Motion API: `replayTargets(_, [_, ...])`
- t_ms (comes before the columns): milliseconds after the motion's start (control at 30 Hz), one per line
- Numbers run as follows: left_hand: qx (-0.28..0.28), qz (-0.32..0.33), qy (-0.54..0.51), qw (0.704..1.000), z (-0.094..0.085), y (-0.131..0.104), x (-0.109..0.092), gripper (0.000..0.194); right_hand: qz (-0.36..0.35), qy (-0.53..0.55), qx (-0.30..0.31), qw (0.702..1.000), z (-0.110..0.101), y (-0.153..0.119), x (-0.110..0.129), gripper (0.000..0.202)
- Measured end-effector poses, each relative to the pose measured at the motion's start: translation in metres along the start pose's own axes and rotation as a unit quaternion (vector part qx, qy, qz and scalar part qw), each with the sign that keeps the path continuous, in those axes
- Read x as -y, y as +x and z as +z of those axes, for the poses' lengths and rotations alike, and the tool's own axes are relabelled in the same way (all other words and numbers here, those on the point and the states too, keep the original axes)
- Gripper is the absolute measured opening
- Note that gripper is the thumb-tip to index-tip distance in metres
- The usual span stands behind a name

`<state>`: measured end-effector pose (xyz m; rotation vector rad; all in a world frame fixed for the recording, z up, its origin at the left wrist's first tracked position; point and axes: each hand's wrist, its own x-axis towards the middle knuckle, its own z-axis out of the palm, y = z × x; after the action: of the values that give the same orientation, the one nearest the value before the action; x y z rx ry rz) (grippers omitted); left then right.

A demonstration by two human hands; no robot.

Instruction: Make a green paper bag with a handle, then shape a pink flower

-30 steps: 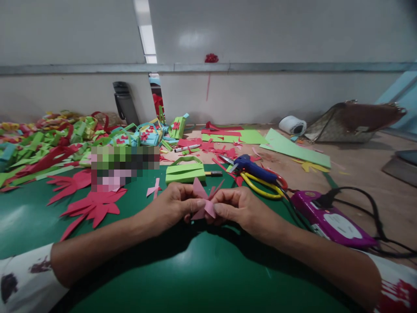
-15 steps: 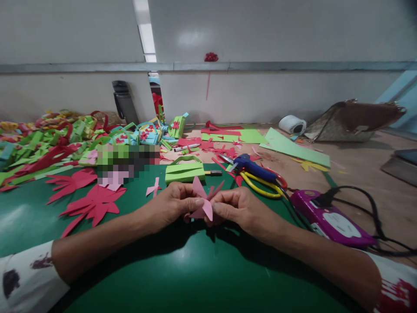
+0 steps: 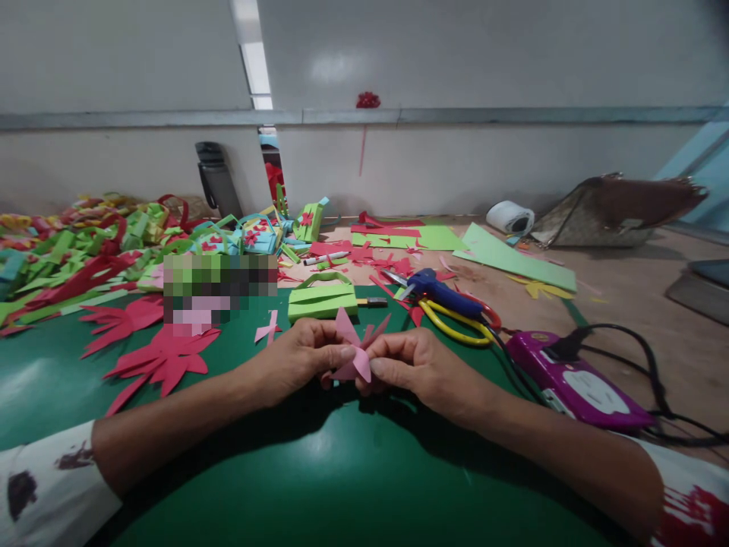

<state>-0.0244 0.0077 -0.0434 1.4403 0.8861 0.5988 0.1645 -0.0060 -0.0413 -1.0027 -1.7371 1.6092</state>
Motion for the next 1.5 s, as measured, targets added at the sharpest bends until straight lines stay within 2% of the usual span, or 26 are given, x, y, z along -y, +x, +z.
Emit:
replayTargets(367, [0.011, 0.001, 0.003, 1.0, -0.001, -0.001, 0.0, 0.021, 0.007, -0.007, -0.006, 1.0, 0.001, 0.0, 0.002, 0.015])
replayTargets(667, [0.003, -0.004, -0.007, 1.0, 0.0, 0.001, -0.001, 0.02, 0.004, -0.067, -0.011, 0.998, 0.001, 0.0, 0.005, 0.016])
replayTargets(767, [0.007, 0.001, -0.014, 1.0, 0.001, 0.001, -0.002, 0.02, 0.005, -0.048, -0.015, 0.999, 0.002, 0.0, 0.004, 0.015])
replayTargets(933, [-0.02, -0.028, -0.073, 0.997, 0.004, 0.0, 0.001, 0.02, -0.001, 0.016, -0.02, 1.0, 0.004, 0.001, -0.002, 0.006])
replayTargets(1000, [-0.028, -0.038, -0.105, 0.993, 0.005, 0.0, 0.002, 0.02, 0.0, 0.036, -0.023, 0.999, 0.004, 0.001, -0.004, 0.012])
replayTargets(1133, [-0.023, -0.048, -0.144, 0.988, 0.007, 0.0, 0.005, 0.02, -0.009, 0.022, -0.035, 0.999, 0.004, 0.001, -0.003, 0.007])
replayTargets(1300, [-0.027, -0.048, -0.135, 0.989, 0.008, 0.001, 0.003, 0.021, -0.022, -0.003, -0.035, 0.999, 0.005, 0.001, -0.003, 0.003])
replayTargets(1400, [-0.039, -0.057, -0.126, 0.99, 0.009, 0.001, 0.003, 0.02, -0.053, -0.011, -0.076, 0.996, 0.006, -0.001, -0.005, 0.017])
replayTargets(1500, [-0.041, -0.07, -0.109, 0.991, 0.012, 0.0, 0.003, 0.018, -0.138, -0.094, -0.12, 0.979, 0.007, -0.004, -0.005, 0.01])
